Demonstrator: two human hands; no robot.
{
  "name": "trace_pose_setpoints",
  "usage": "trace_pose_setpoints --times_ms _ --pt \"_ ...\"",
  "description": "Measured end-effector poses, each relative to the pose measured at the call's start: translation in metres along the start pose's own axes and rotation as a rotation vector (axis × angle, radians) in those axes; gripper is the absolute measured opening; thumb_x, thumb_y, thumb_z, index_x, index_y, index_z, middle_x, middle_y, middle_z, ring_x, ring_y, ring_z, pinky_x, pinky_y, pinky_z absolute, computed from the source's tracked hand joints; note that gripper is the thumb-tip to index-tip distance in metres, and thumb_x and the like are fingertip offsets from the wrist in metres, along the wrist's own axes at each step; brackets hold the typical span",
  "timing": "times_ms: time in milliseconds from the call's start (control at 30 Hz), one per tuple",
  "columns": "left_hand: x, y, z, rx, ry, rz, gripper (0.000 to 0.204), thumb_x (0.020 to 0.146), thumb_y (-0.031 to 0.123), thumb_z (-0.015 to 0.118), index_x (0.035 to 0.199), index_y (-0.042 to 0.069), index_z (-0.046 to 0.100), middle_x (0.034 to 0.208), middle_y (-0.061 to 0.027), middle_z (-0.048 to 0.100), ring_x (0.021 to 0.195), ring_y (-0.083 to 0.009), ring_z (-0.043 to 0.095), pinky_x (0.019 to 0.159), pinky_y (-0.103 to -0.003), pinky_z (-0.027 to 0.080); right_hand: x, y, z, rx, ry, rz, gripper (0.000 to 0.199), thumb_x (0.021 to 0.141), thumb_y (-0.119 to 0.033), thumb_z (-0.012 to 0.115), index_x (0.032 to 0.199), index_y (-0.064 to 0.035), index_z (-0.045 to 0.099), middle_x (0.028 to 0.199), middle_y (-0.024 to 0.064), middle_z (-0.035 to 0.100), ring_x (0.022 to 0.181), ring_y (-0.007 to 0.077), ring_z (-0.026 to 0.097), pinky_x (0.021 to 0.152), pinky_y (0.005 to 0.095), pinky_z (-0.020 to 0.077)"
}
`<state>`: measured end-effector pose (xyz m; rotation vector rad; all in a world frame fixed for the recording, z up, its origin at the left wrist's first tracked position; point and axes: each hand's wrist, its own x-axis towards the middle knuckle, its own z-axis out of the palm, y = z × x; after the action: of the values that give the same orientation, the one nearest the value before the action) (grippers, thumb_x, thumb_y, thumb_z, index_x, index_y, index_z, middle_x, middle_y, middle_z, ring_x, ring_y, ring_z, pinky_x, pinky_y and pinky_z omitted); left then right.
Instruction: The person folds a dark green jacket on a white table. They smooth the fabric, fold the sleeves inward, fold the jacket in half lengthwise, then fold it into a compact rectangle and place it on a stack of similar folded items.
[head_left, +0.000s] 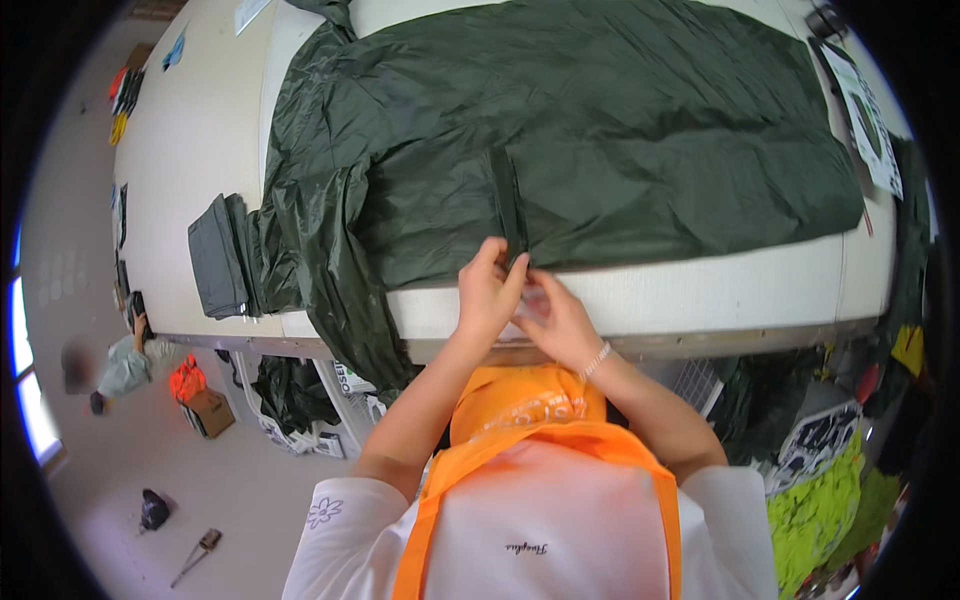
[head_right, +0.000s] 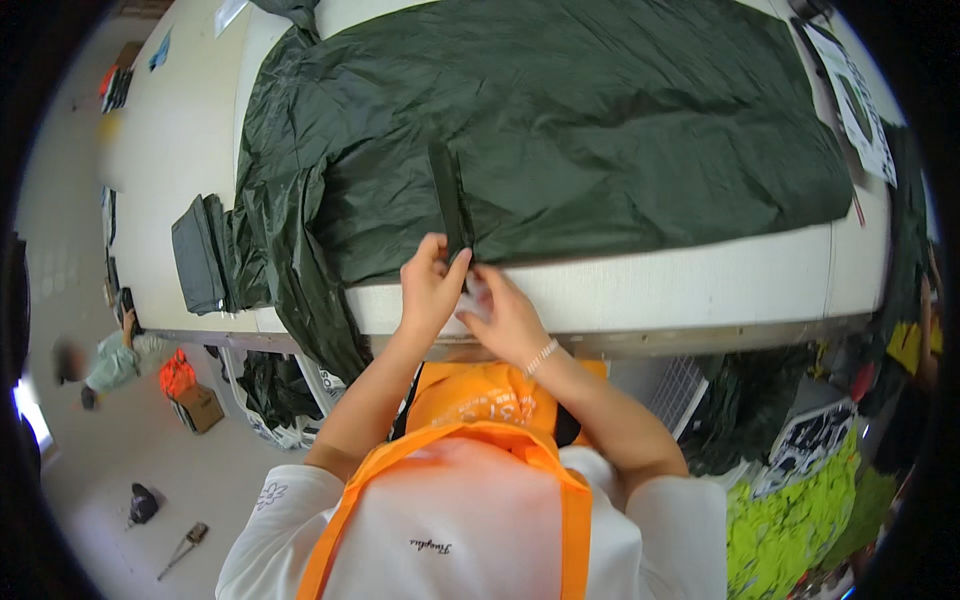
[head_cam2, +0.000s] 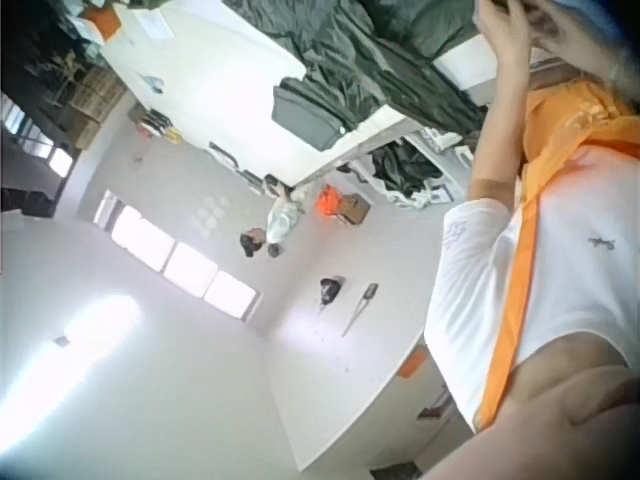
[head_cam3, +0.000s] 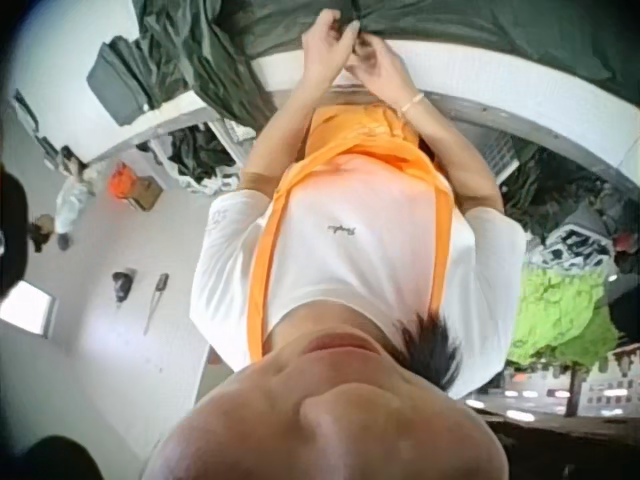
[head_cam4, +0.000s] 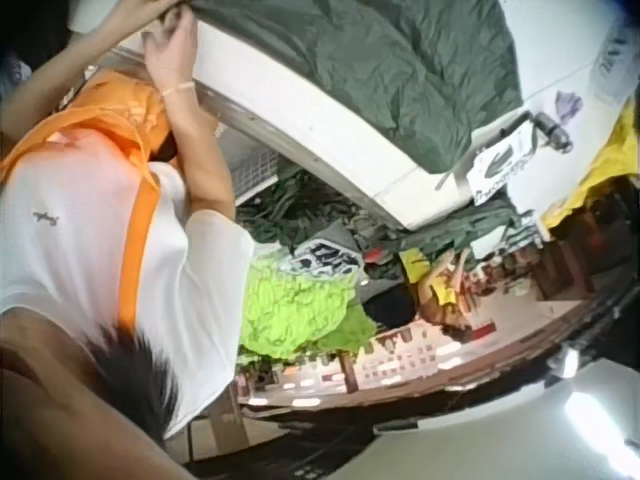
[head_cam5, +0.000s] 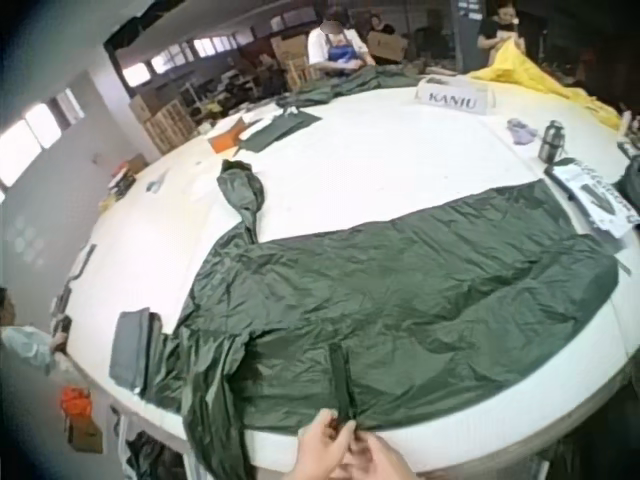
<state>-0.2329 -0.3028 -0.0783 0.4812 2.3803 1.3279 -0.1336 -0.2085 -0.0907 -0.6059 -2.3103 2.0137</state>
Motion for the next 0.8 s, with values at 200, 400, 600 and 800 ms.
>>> trace_pose_setpoints --times_ms 200,400,600,800 --pt "0.006 0.001 -0.029 0.094 -0.057 0.524 0.015 0.076 0.003 0.067 0.09 0.002 0.062 0.088 -0.0114 0.063 0.083 -0.0265 0.062 0.073 -0.032 0.05 0.026 0.021 0.033 0.029 0.295 0.132 0.023 0.083 -0.014 0.064 0.099 0.0017 0.058 0.073 0.0136 0.06 0.065 0.0219 0.059 0.06 0.0332 0.0472" --pt "0.011 -0.058 -0.086 0.807 -0.18 0.389 0.084 0.072 0.015 0.072 0.144 0.011 0.028 0.152 -0.0084 0.023 0.14 -0.0256 0.019 0.11 -0.055 0.013 0.014 0.016 0.007 0.849 0.137 0.351 0.011 0.084 -0.012 0.068 0.087 -0.0027 0.062 0.067 0.0004 0.06 0.055 0.0091 0.058 0.05 0.0214 0.0432" --pt "0.013 -0.098 -0.089 0.911 -0.24 0.313 0.09 0.073 0.01 0.069 0.147 0.012 0.018 0.155 -0.0027 0.014 0.142 -0.0196 0.013 0.112 -0.055 0.011 0.013 0.024 0.001 0.377 0.412 0.542 0.02 0.085 -0.008 0.064 0.102 0.0003 0.057 0.086 0.0063 0.061 0.07 0.0143 0.064 0.057 0.0228 0.0477" --pt "0.012 -0.1 -0.101 0.867 -0.198 0.328 0.08 0.076 0.019 0.063 0.145 0.01 0.025 0.154 -0.0051 0.017 0.143 -0.0208 0.014 0.112 -0.056 0.011 0.034 -0.031 0.029 -0.756 0.42 -0.289 0.045 0.086 -0.015 0.06 0.128 -0.0056 0.047 0.134 0.0153 0.042 0.126 0.0285 0.04 0.1 0.0424 0.0335"
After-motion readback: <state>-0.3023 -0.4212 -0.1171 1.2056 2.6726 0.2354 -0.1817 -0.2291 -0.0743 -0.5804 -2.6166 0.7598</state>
